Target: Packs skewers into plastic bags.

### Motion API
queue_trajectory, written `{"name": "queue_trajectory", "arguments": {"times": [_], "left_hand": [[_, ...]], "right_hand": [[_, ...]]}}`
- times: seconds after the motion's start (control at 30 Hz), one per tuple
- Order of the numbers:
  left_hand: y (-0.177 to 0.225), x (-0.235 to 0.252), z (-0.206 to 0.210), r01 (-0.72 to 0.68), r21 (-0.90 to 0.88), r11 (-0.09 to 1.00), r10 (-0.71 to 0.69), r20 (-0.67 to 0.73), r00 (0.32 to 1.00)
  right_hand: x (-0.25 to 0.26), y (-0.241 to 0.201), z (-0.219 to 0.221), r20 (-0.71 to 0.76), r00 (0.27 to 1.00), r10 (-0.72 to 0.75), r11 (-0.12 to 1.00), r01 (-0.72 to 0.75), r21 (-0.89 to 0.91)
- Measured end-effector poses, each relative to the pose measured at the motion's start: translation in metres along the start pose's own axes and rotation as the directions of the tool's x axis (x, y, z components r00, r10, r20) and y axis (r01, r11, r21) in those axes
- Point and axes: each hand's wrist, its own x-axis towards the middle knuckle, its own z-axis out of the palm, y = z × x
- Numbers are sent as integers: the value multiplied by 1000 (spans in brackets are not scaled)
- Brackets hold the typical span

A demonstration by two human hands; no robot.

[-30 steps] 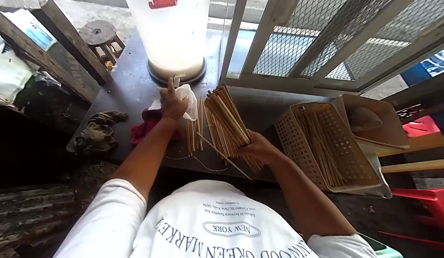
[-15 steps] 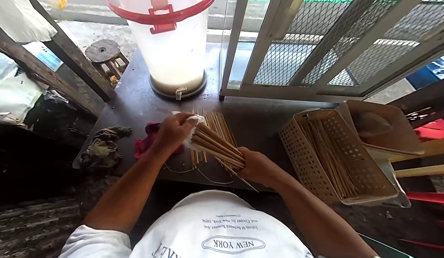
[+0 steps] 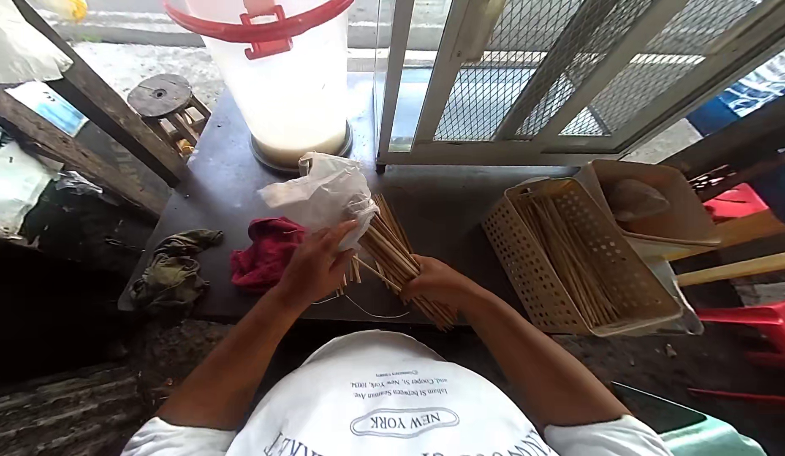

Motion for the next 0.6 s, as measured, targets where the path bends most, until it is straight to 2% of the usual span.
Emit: {"name": "queue_trajectory", "arguments": {"times": [0.07, 0.13, 0.2, 0.27, 0.3, 0.37, 0.4, 0.47, 0.53, 0.6], "left_hand": [[0, -4, 8, 56, -66, 996, -57, -13, 998], [6, -4, 13, 52, -108, 993, -51, 12, 999], [16, 1, 16, -4, -116, 993, -3, -57, 998], [26, 17, 10, 34, -80, 996, -47, -171, 984], [29, 29, 4, 82, -33, 996, -87, -174, 981], [35, 48, -9, 147, 87, 985, -148, 7, 989], [39, 51, -11, 109, 123, 986, -126, 143, 982], [45, 49, -10, -85, 72, 994, 55, 348, 936], [40, 41, -7, -198, -102, 975, 222, 382, 897], [25, 30, -4, -114, -219, 969, 176, 286, 942]], "right_hand": [[0, 11, -4, 125, 991, -57, 962, 21, 273], [2, 16, -4, 235, 963, -134, 901, 20, 432], [3, 13, 1, 248, 957, -149, 908, 33, 418], [-1, 0, 8, 173, 981, -83, 969, 39, 242], [-2, -6, 12, 142, 989, -45, 989, 24, 148], [0, -9, 18, 108, 994, -9, 997, 0, 80], [1, -8, 18, 116, 993, -10, 994, -2, 108], [5, 0, 12, 191, 979, -74, 964, 21, 265], [11, 16, 0, 301, 935, -186, 896, 36, 443], [12, 34, -11, 390, 866, -315, 809, 30, 587]]}}
